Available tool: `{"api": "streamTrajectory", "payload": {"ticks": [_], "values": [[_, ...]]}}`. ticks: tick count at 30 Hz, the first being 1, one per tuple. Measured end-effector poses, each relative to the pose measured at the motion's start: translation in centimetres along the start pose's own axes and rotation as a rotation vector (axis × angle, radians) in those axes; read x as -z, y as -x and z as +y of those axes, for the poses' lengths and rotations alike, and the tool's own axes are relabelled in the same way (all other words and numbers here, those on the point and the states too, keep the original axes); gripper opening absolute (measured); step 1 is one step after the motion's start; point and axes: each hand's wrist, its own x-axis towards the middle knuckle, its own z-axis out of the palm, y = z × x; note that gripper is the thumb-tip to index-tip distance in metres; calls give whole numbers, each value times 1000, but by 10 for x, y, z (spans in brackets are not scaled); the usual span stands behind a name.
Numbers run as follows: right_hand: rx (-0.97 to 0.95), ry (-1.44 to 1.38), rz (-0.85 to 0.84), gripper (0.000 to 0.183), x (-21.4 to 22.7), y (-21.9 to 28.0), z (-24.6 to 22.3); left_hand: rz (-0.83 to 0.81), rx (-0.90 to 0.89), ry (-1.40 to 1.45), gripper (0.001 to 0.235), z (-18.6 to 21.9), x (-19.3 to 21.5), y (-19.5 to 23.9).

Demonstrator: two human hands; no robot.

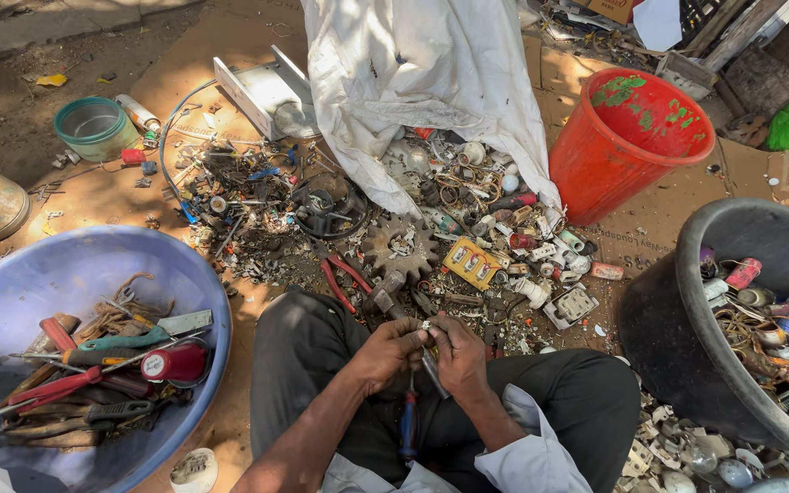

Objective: The person sits on the ground surrounded by electronic waste and uses a hammer and pliers to break apart and disassemble various small electronic components. They repeatedly strike items against a metal gear to separate parts and extract materials.

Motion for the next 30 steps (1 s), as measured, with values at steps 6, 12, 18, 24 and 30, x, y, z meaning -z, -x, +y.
{"api": "streamTrajectory", "payload": {"ticks": [6, 12, 18, 24, 30], "values": [[-261, -53, -36, 18, -3, 8, -3, -13, 106, 227, 16, 2, 6, 7], [-156, 68, -27, 20, -6, 6, 4, 289, -620, -828, 29, -6, 13, -1], [27, 198, -105, 21, -7, 11, 2, 248, -670, -1006, 25, -22, 33, -18], [60, 52, -153, 21, -14, 18, 6, 213, -141, -226, 26, -46, 43, -45], [-392, -346, -114, 20, -24, 16, 30, 353, -70, 47, 19, -32, 38, -39]]}}
